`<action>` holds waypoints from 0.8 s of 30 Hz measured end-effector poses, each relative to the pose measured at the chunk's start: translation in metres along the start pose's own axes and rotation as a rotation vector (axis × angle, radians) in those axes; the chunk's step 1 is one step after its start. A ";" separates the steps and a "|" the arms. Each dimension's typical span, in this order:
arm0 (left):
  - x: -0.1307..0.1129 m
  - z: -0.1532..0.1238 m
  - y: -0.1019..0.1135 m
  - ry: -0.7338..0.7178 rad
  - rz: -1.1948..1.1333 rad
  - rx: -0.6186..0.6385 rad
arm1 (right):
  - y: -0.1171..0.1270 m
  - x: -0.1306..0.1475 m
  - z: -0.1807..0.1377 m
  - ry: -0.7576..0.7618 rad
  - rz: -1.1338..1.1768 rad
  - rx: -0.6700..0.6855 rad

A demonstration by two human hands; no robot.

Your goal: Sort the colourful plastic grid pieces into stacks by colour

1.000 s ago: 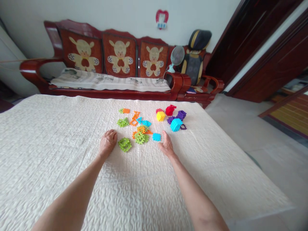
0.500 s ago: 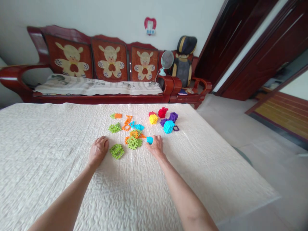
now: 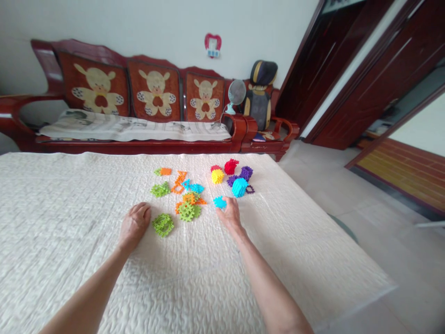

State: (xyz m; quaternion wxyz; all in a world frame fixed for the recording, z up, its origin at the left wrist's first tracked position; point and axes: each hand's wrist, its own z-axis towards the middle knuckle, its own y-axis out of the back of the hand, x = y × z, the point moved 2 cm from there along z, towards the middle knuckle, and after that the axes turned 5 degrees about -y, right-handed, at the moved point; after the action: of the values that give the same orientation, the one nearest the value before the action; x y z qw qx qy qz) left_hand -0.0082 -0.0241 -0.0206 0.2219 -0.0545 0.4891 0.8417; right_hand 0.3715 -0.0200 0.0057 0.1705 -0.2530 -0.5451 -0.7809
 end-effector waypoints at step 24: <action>0.005 -0.003 -0.004 -0.040 0.041 -0.020 | 0.066 -0.063 0.120 -0.241 -0.088 -0.024</action>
State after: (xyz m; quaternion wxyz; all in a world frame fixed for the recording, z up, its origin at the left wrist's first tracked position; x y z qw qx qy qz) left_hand -0.0110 -0.0236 -0.0267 0.2137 -0.0299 0.4773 0.8519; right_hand 0.4840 0.0690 0.0526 0.0660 -0.3229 -0.5628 -0.7581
